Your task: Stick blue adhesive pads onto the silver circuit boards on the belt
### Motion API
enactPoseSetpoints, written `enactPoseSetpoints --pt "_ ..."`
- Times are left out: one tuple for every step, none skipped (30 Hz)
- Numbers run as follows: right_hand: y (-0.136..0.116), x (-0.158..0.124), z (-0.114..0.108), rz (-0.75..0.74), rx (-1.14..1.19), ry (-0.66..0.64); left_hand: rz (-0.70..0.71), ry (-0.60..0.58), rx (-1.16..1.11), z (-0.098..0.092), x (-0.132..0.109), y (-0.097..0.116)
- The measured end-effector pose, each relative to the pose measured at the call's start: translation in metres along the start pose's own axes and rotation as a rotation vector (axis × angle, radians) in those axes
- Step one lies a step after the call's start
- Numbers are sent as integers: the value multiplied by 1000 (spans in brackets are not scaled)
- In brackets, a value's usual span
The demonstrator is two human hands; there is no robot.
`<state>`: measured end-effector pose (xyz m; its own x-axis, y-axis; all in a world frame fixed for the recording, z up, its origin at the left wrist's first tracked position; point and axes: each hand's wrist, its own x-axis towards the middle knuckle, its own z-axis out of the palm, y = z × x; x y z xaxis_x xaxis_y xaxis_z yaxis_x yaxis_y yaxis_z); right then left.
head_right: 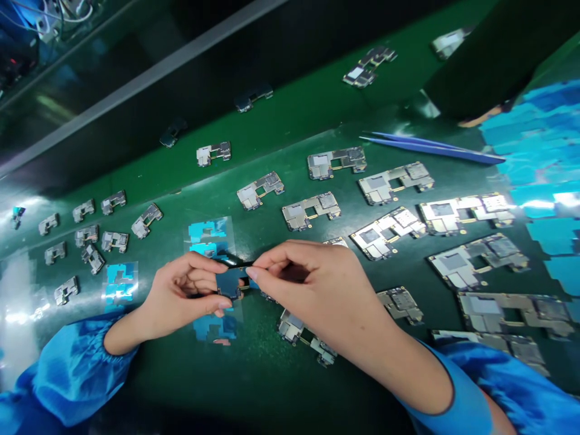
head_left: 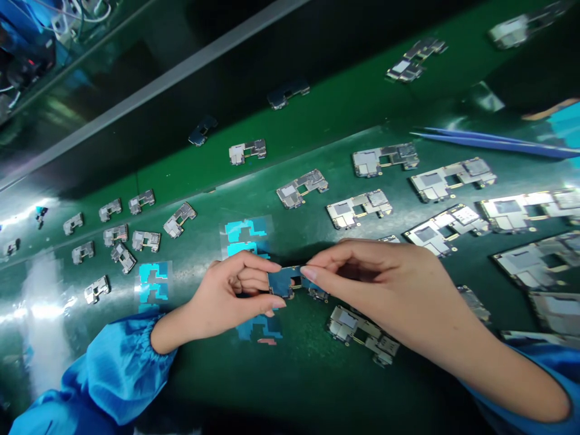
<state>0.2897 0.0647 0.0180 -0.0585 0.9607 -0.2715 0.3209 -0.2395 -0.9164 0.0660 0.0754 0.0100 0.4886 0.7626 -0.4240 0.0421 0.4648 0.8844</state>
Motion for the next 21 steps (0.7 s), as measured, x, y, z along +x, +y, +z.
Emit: enactPoseSetpoints --pt "0 0 0 0 3 1 4 -2 -1 0 0 0" --pt "0 0 0 -2 8 2 7 -4 -3 0 0 0" --pt "1 -1 0 -3 12 0 9 -4 -7 -1 0 -1" --pt "1 -1 0 -6 14 1 12 -4 -9 -1 0 -1" --pt "1 -1 0 -9 14 2 15 -3 -10 -1 0 -1" --pt "1 -1 0 -14 11 4 18 -3 -7 -1 0 -2" --pt "1 -1 0 -23 6 8 21 -3 -3 -1 0 -2" --pt "2 -1 1 -35 -1 12 22 -2 0 -1 0 -2" --pt "2 -1 1 -50 -9 17 21 -2 1 -1 0 -3" --pt "3 -1 2 -66 -16 22 19 1 2 -2 0 -3" --pt "3 -1 3 -77 -24 26 16 2 2 -2 0 -4" --pt "4 -1 4 -83 -32 33 14 4 2 -2 0 -4" --pt "5 -2 5 -83 -42 40 11 8 2 -2 0 -4" --pt "6 -2 6 -77 -55 51 6 10 2 -2 0 -4" --pt "7 -2 6 -72 -67 61 -2 14 0 -2 0 -4" --pt "7 -2 6 -68 -75 73 -14 18 -1 -2 0 -4" --pt "7 -2 5 -62 -74 78 -27 21 -1 -2 0 -3" --pt "6 -2 4 -55 -56 76 -35 27 -1 -2 0 -3" --pt "4 -2 3 -46 -19 62 -38 33 2 -2 0 -3" --pt "2 -1 1 -36 32 42 -37 44 5 -2 0 -4" --pt "0 -1 0 -26 85 21 -32 56 9 -1 -1 -4"
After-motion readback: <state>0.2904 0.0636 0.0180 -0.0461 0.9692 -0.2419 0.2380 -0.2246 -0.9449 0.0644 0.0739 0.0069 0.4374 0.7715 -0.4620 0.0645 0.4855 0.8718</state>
